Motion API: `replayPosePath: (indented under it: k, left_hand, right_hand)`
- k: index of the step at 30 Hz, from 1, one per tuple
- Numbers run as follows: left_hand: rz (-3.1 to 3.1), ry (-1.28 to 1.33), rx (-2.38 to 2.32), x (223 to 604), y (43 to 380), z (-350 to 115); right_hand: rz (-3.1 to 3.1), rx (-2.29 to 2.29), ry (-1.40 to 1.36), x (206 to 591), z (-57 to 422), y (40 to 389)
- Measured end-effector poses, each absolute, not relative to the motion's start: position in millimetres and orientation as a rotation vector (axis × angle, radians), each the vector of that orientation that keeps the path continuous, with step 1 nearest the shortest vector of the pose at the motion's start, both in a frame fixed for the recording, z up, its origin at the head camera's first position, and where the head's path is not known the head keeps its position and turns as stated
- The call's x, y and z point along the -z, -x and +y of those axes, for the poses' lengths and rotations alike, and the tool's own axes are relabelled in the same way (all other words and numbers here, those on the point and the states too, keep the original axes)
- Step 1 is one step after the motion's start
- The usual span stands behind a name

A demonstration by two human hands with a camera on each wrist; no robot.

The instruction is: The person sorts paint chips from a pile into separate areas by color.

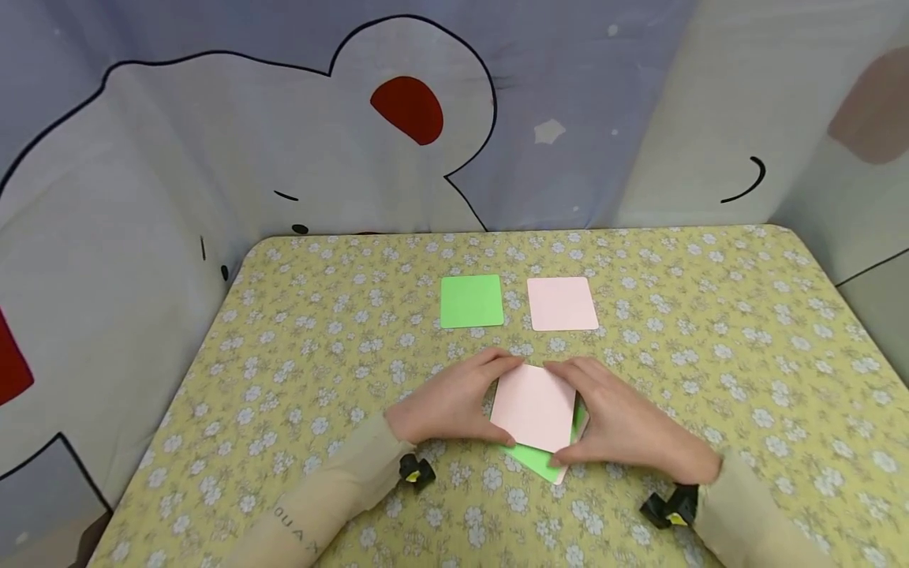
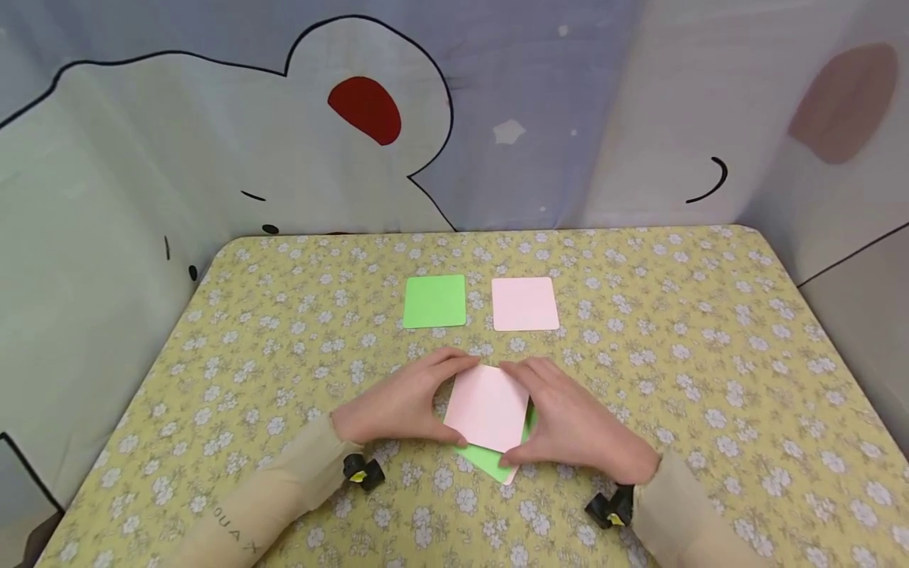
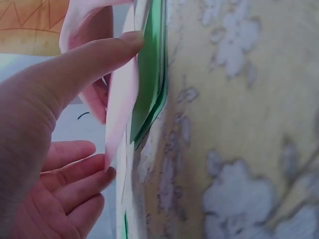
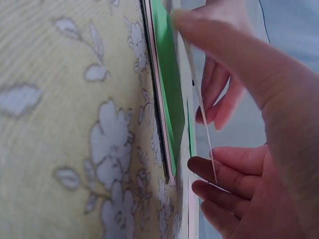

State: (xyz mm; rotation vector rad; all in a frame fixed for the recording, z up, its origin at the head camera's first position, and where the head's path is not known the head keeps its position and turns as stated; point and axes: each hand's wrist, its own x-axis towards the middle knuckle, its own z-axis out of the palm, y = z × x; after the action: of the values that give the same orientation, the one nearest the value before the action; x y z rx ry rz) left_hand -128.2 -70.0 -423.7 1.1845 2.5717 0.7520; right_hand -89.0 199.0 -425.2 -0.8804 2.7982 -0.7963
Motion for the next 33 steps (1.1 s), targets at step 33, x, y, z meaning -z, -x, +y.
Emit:
replayPosePath:
  k: [33]
  left_hand:
    - [2.668,-1.231,-0.743,418,143,-62]
  right_hand:
    - [2.868,0.866,0.811,415,211,105]
